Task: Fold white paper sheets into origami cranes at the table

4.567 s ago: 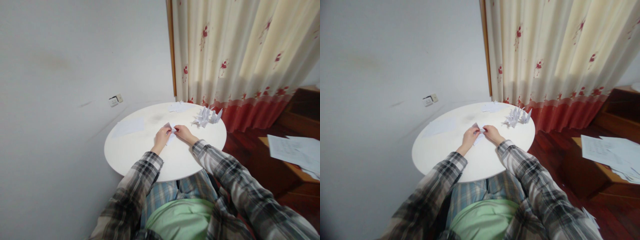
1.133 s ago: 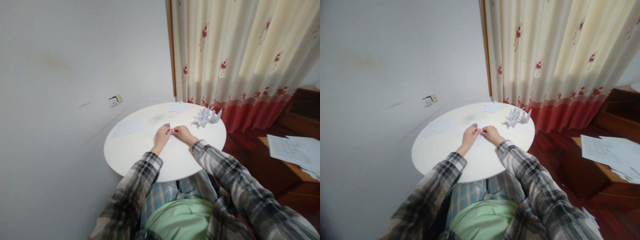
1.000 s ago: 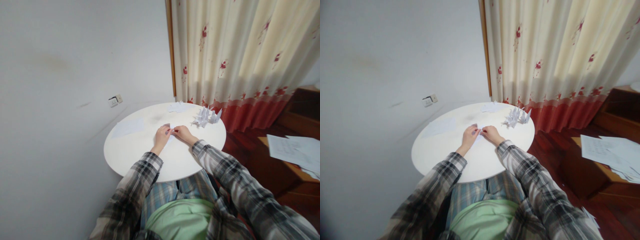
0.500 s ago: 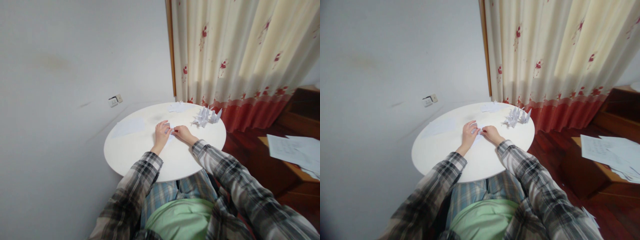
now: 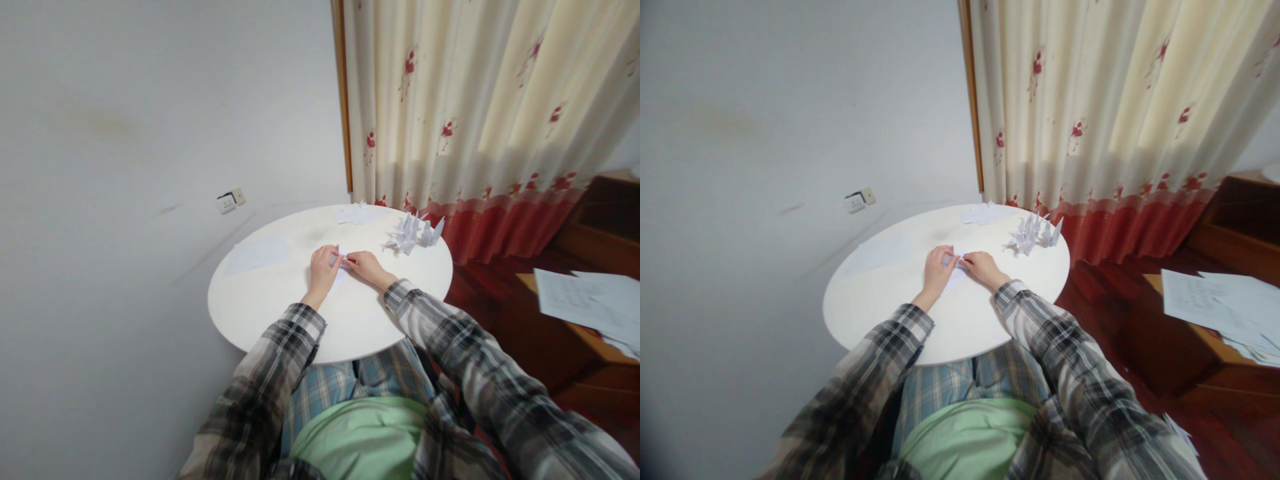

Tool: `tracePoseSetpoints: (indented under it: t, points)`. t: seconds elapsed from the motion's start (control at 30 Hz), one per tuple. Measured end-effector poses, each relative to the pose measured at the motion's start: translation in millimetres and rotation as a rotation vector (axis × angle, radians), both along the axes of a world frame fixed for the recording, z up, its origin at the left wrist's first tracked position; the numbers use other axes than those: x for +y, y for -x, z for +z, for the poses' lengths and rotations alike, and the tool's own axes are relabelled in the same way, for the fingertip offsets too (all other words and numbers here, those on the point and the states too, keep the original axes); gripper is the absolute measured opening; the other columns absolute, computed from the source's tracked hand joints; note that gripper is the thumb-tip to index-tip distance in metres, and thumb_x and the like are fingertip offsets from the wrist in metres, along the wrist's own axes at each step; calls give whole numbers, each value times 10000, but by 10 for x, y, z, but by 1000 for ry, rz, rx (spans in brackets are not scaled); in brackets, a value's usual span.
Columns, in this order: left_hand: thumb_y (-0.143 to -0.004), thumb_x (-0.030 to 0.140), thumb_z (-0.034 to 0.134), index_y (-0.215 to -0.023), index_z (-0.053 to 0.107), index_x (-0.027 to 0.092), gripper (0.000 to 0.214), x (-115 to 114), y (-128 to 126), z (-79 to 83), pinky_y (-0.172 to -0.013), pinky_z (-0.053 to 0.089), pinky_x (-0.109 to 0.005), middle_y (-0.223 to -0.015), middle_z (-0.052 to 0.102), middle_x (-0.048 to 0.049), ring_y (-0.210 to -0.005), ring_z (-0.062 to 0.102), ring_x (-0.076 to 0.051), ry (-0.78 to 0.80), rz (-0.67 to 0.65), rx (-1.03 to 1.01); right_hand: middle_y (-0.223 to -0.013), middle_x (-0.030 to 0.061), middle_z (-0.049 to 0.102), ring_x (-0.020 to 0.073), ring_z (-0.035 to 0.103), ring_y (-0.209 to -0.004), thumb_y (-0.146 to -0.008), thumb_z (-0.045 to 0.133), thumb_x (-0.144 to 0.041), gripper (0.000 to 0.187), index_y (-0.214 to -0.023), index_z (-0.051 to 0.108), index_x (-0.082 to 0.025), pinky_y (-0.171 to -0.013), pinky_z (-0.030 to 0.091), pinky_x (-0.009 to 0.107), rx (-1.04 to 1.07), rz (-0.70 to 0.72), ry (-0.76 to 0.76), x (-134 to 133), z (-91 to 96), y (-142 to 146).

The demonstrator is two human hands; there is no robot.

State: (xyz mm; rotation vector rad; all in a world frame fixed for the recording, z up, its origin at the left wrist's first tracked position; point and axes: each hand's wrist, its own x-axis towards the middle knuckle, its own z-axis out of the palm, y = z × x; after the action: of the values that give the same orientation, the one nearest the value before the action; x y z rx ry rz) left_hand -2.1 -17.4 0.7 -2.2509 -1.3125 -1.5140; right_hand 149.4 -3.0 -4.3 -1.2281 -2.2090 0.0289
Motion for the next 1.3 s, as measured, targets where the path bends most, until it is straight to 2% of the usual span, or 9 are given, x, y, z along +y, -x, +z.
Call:
tracePoseSetpoints:
  t: [0.17,0.3,0.63,0.83,0.97,1.3]
  points:
    - [-708,243,621,-1062,414,190,413,-6,-20,-11,-803,440,-320,-978,578,-61,-906,559,-175,63,-19,-178,-776,70,665,125,533,-667,-868,432,-365,311,-780,654,-166,-598,267,219,-25,10,-26,13,-9,-10]
    - [-697,221,634,-1140,373,205,515,-9,-19,-6,-849,428,-321,-966,604,-42,-927,570,-164,82,-98,-142,-801,80,670,136,555,-691,-866,441,-356,294,-800,660,-170,-604,272,227,-40,-8,-34,6,-1,-13]
    - [-681,237,662,-1079,468,198,445,17,-11,-23,-827,433,-304,-931,633,-28,-887,578,-153,128,-124,-43,-884,65,672,146,585,-804,-846,474,-250,204,-887,662,-181,-665,333,213,-67,-96,-4,-29,40,-36]
    - [-714,234,627,-959,552,187,261,21,-3,-24,-834,431,-300,-924,638,-31,-893,571,-158,159,-94,19,-948,50,662,135,580,-872,-836,495,-246,209,-968,647,-188,-735,367,198,-19,-30,-24,-31,36,-18]
    - [-738,241,599,-911,580,185,183,5,-10,-9,-836,432,-295,-915,643,-31,-894,569,-158,178,-83,34,-936,56,667,139,581,-873,-834,505,-266,209,-950,656,-181,-756,373,204,-4,-4,-27,-21,35,-13]
    - [-750,276,582,-884,597,178,166,24,-11,-30,-830,444,-294,-910,650,-37,-875,578,-156,175,-98,47,-900,47,678,144,589,-831,-828,510,-271,199,-916,670,-191,-717,369,209,0,-84,-31,-22,38,-27]
